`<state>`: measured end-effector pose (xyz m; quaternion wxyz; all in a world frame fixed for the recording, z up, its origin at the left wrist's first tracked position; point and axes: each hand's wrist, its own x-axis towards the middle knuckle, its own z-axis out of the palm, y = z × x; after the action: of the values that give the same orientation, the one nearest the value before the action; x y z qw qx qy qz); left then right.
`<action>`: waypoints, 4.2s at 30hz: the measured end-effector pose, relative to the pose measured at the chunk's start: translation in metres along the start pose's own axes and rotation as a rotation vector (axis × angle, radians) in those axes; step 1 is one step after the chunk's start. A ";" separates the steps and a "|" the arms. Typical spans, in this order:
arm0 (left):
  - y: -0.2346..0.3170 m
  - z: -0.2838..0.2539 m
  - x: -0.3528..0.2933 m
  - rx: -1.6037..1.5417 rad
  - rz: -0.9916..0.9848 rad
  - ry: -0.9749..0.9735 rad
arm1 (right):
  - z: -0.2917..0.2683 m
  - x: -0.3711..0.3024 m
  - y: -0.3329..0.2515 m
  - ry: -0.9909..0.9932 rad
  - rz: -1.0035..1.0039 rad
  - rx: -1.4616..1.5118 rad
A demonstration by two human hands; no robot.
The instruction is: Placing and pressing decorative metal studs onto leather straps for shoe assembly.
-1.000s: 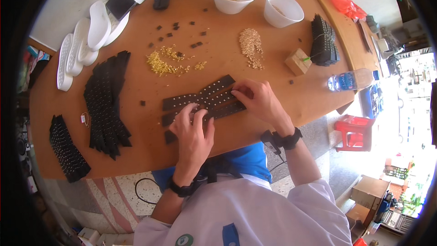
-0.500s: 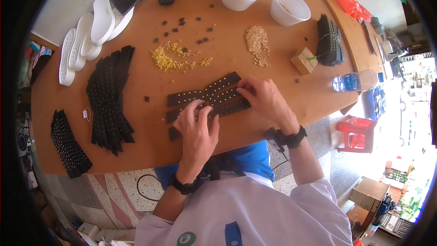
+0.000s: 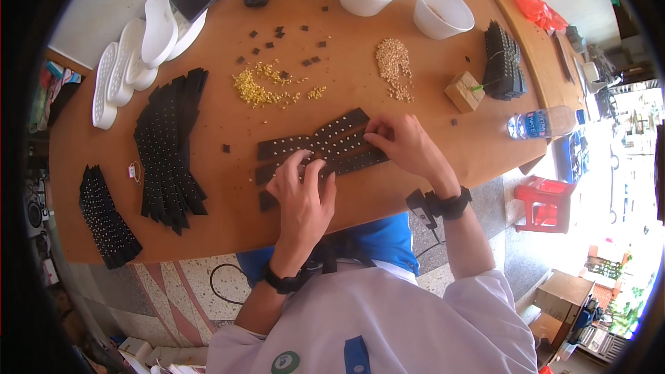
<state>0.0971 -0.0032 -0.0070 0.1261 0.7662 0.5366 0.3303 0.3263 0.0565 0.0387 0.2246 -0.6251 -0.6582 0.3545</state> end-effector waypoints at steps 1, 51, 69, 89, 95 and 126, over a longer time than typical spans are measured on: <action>0.000 0.000 0.000 0.000 0.001 0.001 | 0.001 -0.001 0.001 0.011 -0.014 0.016; 0.001 -0.002 0.001 -0.020 0.022 0.042 | -0.038 0.015 0.057 0.429 0.109 -0.019; -0.001 0.000 -0.002 -0.053 0.008 0.083 | -0.034 0.010 0.050 0.337 0.023 -0.079; -0.003 -0.008 0.002 -0.195 -0.086 0.176 | 0.075 -0.033 -0.030 0.245 -0.265 -0.081; -0.003 -0.007 0.002 -0.188 -0.080 0.171 | 0.074 -0.032 -0.028 0.232 -0.249 -0.094; -0.001 -0.009 0.002 -0.183 -0.074 0.150 | -0.035 0.015 0.063 0.507 0.177 -0.011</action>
<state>0.0912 -0.0023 0.0002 0.1673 0.7043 0.5401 0.4294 0.3921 0.0752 0.0126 0.3468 -0.7503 -0.5256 0.2012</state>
